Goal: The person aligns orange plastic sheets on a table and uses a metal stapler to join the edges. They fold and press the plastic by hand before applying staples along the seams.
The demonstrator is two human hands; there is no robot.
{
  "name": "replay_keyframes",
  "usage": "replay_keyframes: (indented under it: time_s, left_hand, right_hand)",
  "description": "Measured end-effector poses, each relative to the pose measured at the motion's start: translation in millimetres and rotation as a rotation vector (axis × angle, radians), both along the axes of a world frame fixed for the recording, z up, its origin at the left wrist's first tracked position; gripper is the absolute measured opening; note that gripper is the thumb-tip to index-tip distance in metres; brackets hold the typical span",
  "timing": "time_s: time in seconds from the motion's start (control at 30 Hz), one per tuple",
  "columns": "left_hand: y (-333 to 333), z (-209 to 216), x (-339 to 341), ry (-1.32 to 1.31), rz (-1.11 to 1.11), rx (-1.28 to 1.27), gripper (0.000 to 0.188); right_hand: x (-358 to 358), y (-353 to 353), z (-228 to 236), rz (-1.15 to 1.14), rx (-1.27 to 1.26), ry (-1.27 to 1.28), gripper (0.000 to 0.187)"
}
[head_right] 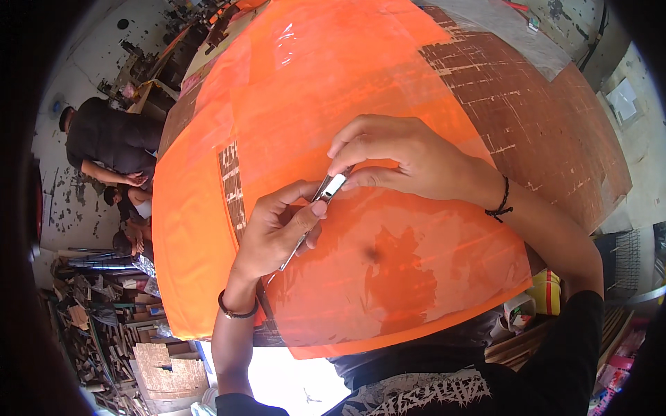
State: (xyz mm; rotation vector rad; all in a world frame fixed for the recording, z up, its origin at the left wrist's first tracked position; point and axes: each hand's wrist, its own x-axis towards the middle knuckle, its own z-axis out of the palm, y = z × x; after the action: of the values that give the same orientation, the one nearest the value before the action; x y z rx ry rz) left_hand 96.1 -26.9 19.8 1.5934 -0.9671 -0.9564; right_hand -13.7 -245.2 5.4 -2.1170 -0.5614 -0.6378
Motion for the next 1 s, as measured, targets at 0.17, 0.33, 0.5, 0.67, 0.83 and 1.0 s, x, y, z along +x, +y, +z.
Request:
replay_keyframes:
  time_s: [0.17, 0.33, 0.5, 0.67, 0.83, 1.0]
  left_hand:
    - [-2, 4, -5, 0.090, 0.033, 0.053, 0.029]
    - [-3, 4, -7, 0.205, 0.024, 0.048, 0.030]
    - [-4, 3, -3, 0.317, 0.052, -0.008, 0.035]
    - [-4, -6, 2, 0.504, 0.178, -0.207, 0.037]
    - [-7, -11, -6, 0.616, 0.190, -0.290, 0.042]
    - [-8, -14, -8, 0.602, 0.140, -0.316, 0.042]
  right_hand:
    - [2, 2, -5, -0.024, 0.028, 0.058, 0.024]
    - [2, 9, -10, -0.064, 0.082, 0.046, 0.022]
    - [-1, 15, -6, -0.065, 0.043, 0.115, 0.037]
    - [-10, 33, -3, -0.141, -0.095, 0.111, 0.074]
    - [-11, 33, 3, -0.057, -0.167, 0.209, 0.080]
    - [-7, 37, -4, -0.001, -0.077, 0.212, 0.084]
